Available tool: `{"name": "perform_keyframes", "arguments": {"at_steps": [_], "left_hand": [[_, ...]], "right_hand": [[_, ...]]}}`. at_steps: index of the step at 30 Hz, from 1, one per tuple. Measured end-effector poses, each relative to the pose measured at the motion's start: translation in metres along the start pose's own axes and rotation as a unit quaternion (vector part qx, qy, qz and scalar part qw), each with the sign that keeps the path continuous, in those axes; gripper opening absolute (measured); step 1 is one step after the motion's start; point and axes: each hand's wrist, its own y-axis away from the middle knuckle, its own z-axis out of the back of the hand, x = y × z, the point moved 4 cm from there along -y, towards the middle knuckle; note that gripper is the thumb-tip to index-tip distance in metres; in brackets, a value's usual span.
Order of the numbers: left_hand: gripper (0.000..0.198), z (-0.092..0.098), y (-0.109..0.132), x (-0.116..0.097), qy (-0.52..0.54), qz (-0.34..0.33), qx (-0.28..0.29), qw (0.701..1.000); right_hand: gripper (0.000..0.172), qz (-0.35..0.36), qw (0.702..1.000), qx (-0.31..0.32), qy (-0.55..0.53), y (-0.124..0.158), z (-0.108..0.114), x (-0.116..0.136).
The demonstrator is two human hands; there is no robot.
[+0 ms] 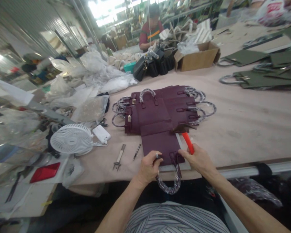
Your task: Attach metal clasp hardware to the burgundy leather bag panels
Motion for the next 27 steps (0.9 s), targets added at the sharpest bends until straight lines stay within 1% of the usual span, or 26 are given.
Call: {"name": "perform_keyframes", "arguments": {"at_steps": [3, 6, 12, 13, 16, 17, 18, 21, 22, 24, 26, 27], "left_hand": [[0.011, 0.001, 0.001, 0.001, -0.001, -0.023, -0.017, 1.0], [0.012, 0.001, 0.002, 0.001, 0.008, -0.037, -0.029, 0.999], [0.013, 0.005, 0.001, 0.0, 0.029, -0.002, -0.07, 0.997], [0.013, 0.006, 0.001, -0.001, 0.026, -0.009, -0.067, 0.997], [0.017, 0.004, 0.004, -0.004, 0.012, -0.071, -0.038, 0.997], [0.017, 0.004, 0.005, -0.004, 0.009, -0.076, -0.038, 0.996], [0.016, 0.004, 0.005, -0.003, 0.008, -0.063, -0.044, 0.997], [0.011, 0.007, 0.006, 0.004, 0.021, 0.02, -0.081, 0.996], [0.01, 0.008, 0.006, 0.005, 0.027, 0.029, -0.085, 0.996], [0.01, 0.007, 0.005, 0.002, 0.034, 0.002, -0.064, 0.997], [0.012, 0.004, 0.004, -0.002, 0.029, -0.036, -0.025, 0.999], [0.011, 0.003, 0.004, -0.002, 0.028, -0.031, -0.017, 0.999]], "right_hand": [[0.037, -0.023, 0.999, 0.021, 0.032, -0.003, -0.015, 0.001], [0.037, -0.038, 0.998, 0.035, 0.04, -0.005, -0.019, -0.004], [0.036, -0.049, 0.997, 0.038, 0.046, -0.006, -0.021, -0.008], [0.036, -0.05, 0.997, 0.037, 0.046, -0.006, -0.022, -0.008], [0.037, -0.049, 0.997, 0.036, 0.051, -0.005, -0.022, -0.006], [0.037, -0.05, 0.997, 0.038, 0.054, -0.005, -0.021, -0.006], [0.037, -0.051, 0.996, 0.04, 0.058, -0.004, -0.021, -0.006], [0.036, -0.051, 0.995, 0.041, 0.072, -0.003, -0.02, -0.006], [0.036, -0.048, 0.995, 0.039, 0.075, -0.003, -0.02, -0.006], [0.035, -0.043, 0.995, 0.037, 0.08, -0.003, -0.019, -0.005], [0.036, -0.042, 0.995, 0.036, 0.085, -0.003, -0.019, -0.004], [0.036, -0.042, 0.995, 0.037, 0.086, -0.002, -0.019, -0.004]]}}
